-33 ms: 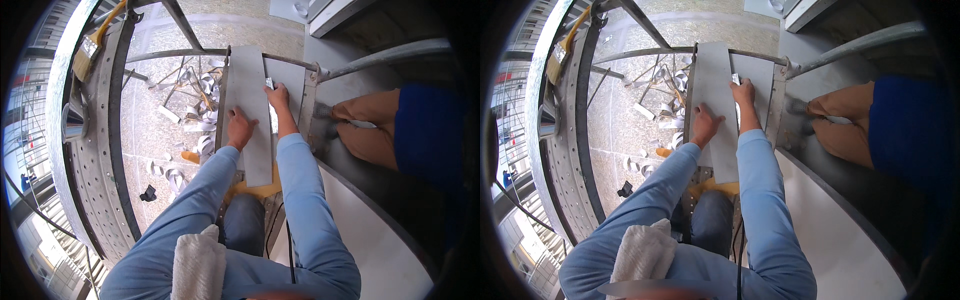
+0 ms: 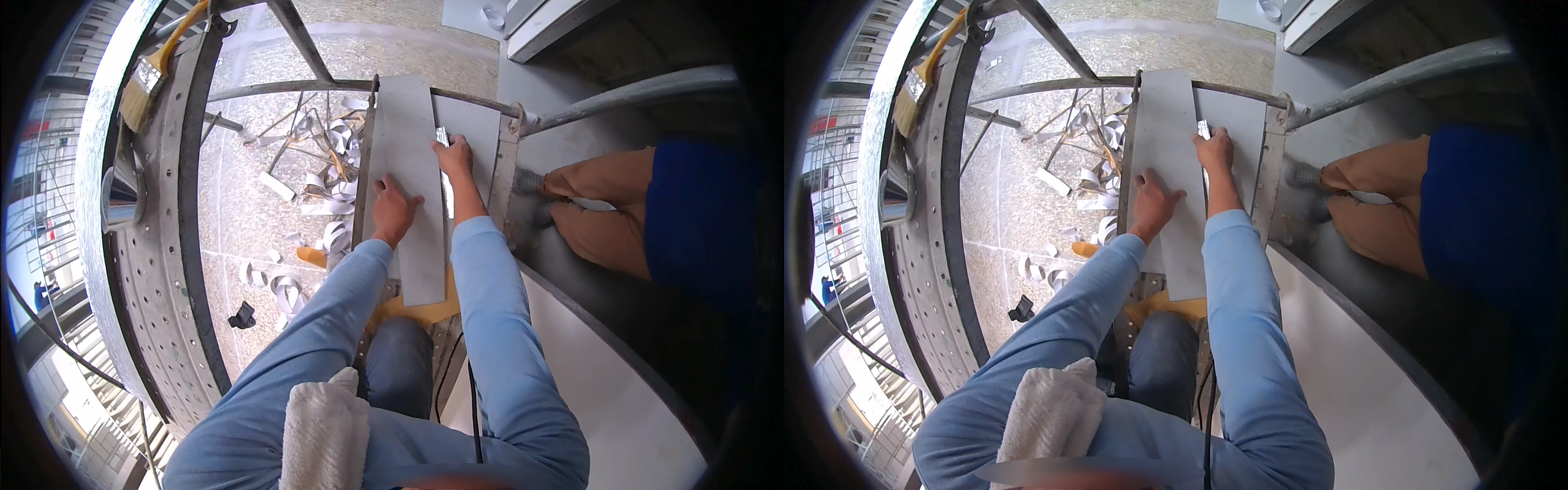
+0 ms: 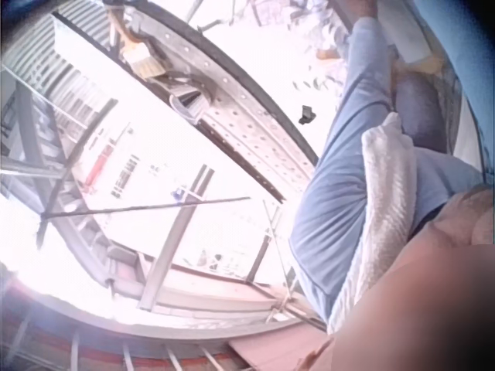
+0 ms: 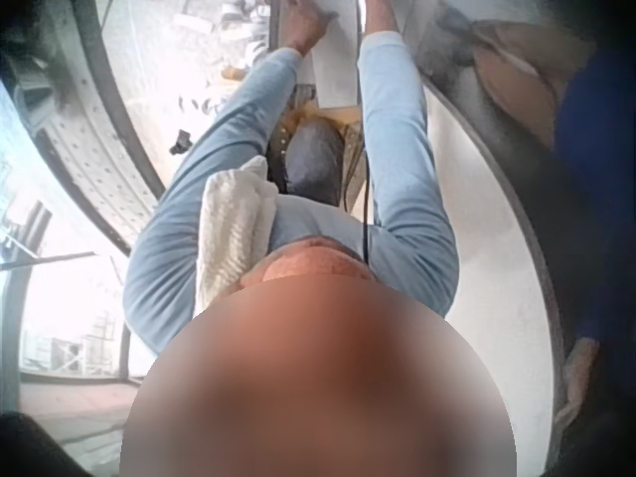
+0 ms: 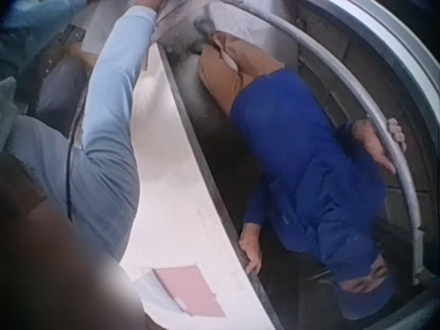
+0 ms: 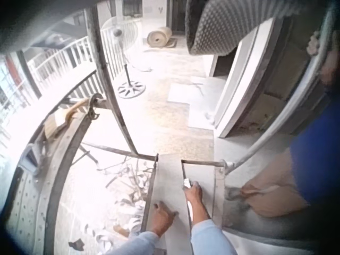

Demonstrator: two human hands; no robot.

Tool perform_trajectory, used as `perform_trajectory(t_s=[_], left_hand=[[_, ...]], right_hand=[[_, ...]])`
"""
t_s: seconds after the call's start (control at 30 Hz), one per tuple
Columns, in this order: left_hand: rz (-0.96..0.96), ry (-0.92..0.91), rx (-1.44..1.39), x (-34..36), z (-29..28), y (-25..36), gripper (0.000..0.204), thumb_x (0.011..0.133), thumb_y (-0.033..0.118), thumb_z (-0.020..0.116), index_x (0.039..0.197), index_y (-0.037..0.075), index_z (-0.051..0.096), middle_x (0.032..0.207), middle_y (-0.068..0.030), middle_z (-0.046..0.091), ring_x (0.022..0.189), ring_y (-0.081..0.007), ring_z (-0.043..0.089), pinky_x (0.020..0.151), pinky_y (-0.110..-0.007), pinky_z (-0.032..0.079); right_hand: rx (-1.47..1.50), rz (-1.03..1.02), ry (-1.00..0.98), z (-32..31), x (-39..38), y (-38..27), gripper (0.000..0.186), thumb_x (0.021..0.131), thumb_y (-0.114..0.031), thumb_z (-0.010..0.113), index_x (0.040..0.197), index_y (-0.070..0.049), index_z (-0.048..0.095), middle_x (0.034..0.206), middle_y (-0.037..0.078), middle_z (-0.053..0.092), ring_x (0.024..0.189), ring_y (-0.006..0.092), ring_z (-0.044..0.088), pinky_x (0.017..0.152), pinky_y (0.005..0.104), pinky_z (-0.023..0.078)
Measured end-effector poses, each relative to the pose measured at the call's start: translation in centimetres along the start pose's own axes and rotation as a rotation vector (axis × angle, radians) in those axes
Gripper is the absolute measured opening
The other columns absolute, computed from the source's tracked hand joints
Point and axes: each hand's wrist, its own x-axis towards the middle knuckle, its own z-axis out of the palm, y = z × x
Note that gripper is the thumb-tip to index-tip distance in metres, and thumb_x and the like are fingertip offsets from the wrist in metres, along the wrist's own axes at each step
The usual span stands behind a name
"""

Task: The person cuts strips of reflective insulation material using a utility knife and a straightedge, then fits the strips into ceiling gaps. They repeat the process for multiple sections, aligning and trimming the material to fit the ceiling cavity.

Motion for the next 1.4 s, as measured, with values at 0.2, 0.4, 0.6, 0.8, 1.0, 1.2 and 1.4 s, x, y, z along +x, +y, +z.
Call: perform_trajectory(t_s=[0.2,0.4,0.6,0.8,1.0,1.2,1.4], left_hand=[[0.01,0.01,0.013,-0.1,-0.5,0.4,0.074,0.078,0.028,0.088,0.126,-0.001,0.039,0.137,-0.0309,0.045,0.112,-0.0513,0.061,0.093,-0.053,0.053],[0.017,0.0,0.024,1.5,1.0,-1.2,0.078,0.077,0.027,0.088,0.129,-0.002,0.038,0.138,-0.0332,0.044,0.117,-0.0523,0.058,0.095,-0.053,0.052],[0.222,-0.105,0.041,3.5,-0.9,-3.7,0.082,0.084,0.04,0.082,0.14,-0.005,0.044,0.135,-0.0331,0.056,0.124,-0.05,0.058,0.104,-0.05,0.048],[-0.117,-0.836,-0.817,-7.9,-10.7,3.3,0.068,0.102,0.052,0.056,0.146,0.001,0.048,0.133,-0.0188,0.064,0.117,-0.0341,0.067,0.102,-0.048,0.05],[-0.126,-1.09,-1.048,-21.0,-19.2,7.6,0.042,0.107,0.029,0.055,0.14,0.003,0.051,0.127,-0.017,0.066,0.1,-0.0271,0.072,0.087,-0.04,0.058],[-0.023,-0.867,-1.109,-22.3,-25.7,6.8,0.016,0.102,0.022,0.067,0.11,0.009,0.063,0.092,-0.0052,0.07,0.073,-0.0138,0.065,0.067,-0.03,0.055],[0.054,-0.673,-1.198,-19.3,-28.0,7.3,0.021,0.101,0.027,0.069,0.094,0.01,0.059,0.078,0.0022,0.057,0.07,-0.0116,0.058,0.064,-0.03,0.05]], right_hand=[[-0.107,-0.117,0.17,2.0,0.2,-0.9,0.042,0.079,-0.026,0.084,0.107,-0.001,0.068,0.102,0.026,0.072,0.096,0.0429,0.069,0.088,0.0495,0.054],[0.59,-0.064,0.16,-3.2,-0.7,-3.0,0.031,0.084,-0.018,0.083,0.102,0.001,0.067,0.095,0.01,0.07,0.083,0.0228,0.068,0.077,0.0373,0.054],[1.354,0.05,-0.082,-14.2,-7.1,-3.4,0.027,0.097,-0.018,0.072,0.118,-0.004,0.061,0.098,0.002,0.067,0.083,0.0138,0.063,0.074,0.0298,0.051],[1.644,0.062,-0.12,-18.7,-17.8,-5.0,0.021,0.104,-0.02,0.058,0.123,-0.012,0.06,0.108,0.004,0.065,0.097,0.0221,0.063,0.086,0.0439,0.054],[1.705,0.009,0.057,-19.6,-26.9,-8.9,0.036,0.099,-0.007,0.061,0.133,-0.011,0.051,0.124,0.007,0.056,0.112,0.0212,0.056,0.093,0.0418,0.052],[1.523,-0.026,0.107,-23.7,-34.7,-9.8,0.044,0.09,-0.005,0.071,0.13,-0.012,0.053,0.113,0.003,0.062,0.1,0.02,0.061,0.085,0.0413,0.05],[1.459,-0.013,0.02,-22.4,-38.5,-8.5,0.018,0.095,-0.011,0.071,0.109,-0.012,0.059,0.095,0.005,0.068,0.083,0.0213,0.067,0.077,0.037,0.055]])
